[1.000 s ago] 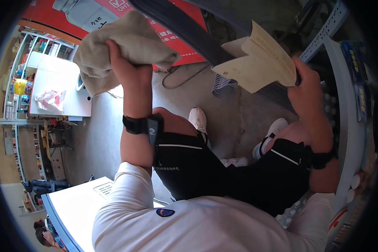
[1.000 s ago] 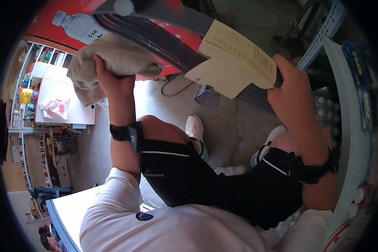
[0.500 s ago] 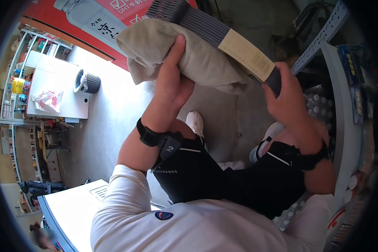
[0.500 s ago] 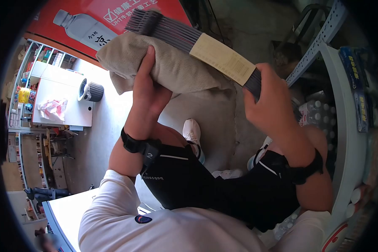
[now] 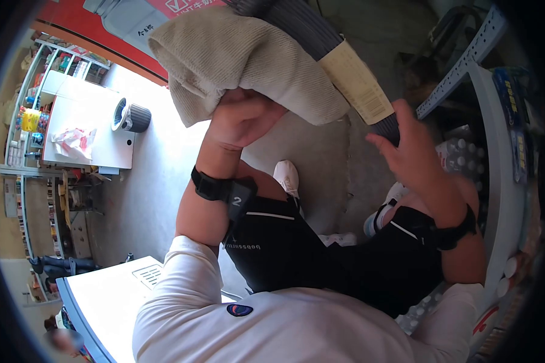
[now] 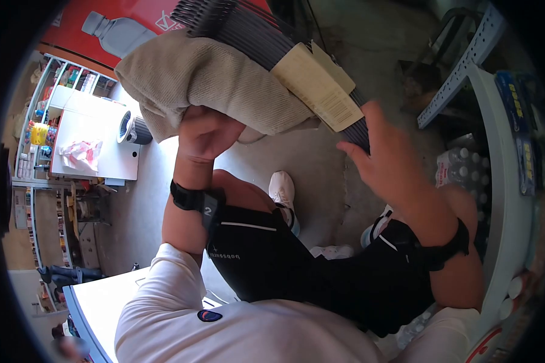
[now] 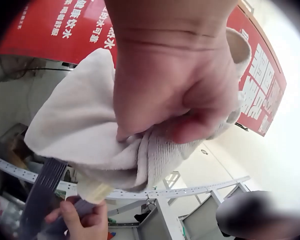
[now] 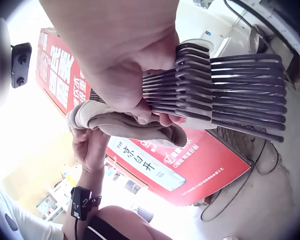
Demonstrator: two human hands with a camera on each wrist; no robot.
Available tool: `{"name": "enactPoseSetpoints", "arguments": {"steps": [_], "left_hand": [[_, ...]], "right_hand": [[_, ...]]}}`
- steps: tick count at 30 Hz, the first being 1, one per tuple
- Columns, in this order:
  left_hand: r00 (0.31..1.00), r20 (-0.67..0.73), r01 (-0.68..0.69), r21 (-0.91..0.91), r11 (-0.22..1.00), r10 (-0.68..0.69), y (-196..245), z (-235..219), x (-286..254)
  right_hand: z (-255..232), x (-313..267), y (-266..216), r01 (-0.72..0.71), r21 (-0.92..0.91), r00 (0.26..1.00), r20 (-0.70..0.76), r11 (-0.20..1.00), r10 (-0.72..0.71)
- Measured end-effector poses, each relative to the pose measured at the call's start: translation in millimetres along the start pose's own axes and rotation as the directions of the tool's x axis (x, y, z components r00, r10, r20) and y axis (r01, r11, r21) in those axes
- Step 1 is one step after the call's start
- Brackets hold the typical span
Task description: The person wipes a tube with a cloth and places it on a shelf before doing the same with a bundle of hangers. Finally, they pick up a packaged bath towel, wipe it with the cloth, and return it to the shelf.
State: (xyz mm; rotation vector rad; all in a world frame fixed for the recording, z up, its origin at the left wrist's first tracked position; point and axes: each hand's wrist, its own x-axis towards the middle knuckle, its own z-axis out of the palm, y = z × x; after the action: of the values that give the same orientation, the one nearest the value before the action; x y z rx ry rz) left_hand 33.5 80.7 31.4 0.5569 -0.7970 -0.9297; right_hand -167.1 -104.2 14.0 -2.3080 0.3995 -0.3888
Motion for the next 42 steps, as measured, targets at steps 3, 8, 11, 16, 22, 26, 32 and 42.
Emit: {"name": "enactPoseSetpoints", "arguments": {"steps": [3, 8, 11, 16, 22, 26, 32, 42], "left_hand": [[0.956, -0.294, 0.103, 0.328, 0.939, -0.002, -5.8, -25.8, 2.8], [0.957, -0.283, 0.097, 0.109, 0.989, -0.063, -10.8, -35.0, -6.4], [0.958, -0.285, 0.069, 0.187, 0.980, -0.013, -14.8, -31.0, 4.1], [0.947, -0.277, -0.158, 0.043, 0.987, 0.163, -23.7, -23.6, 11.8], [0.938, -0.196, -0.214, 0.318, 0.924, 0.285, -28.7, -33.7, 13.3], [0.942, -0.212, -0.168, 0.376, 0.911, 0.261, -24.8, -21.1, 10.4], [0.933, -0.167, -0.259, 0.306, 0.916, 0.320, -6.4, -21.2, 6.6], [0.919, -0.207, -0.192, 0.506, 0.841, 0.334, -7.0, -19.6, -0.6]], "right_hand": [[2.1, -2.4, 0.6, 0.095, 0.006, 0.994, -0.050, 0.995, -0.094], [1.6, -2.6, 0.3, 0.124, -0.105, 0.988, -0.082, 0.987, -0.133], [-2.6, -3.4, -0.3, 0.146, -0.172, 0.985, -0.068, 0.974, -0.160], [0.3, -8.1, -2.7, 0.142, -0.213, 0.990, 0.002, 0.967, -0.145], [2.2, -7.5, -8.8, 0.149, -0.300, 0.988, 0.021, 0.942, -0.150], [3.2, -4.8, -7.8, 0.208, -0.306, 0.978, 0.051, 0.929, -0.202], [-5.8, 3.5, -7.1, 0.065, -0.012, 0.966, 0.253, 0.998, -0.060], [-2.2, -5.8, -14.7, -0.084, 0.210, 0.956, 0.294, 0.974, 0.020]]}}
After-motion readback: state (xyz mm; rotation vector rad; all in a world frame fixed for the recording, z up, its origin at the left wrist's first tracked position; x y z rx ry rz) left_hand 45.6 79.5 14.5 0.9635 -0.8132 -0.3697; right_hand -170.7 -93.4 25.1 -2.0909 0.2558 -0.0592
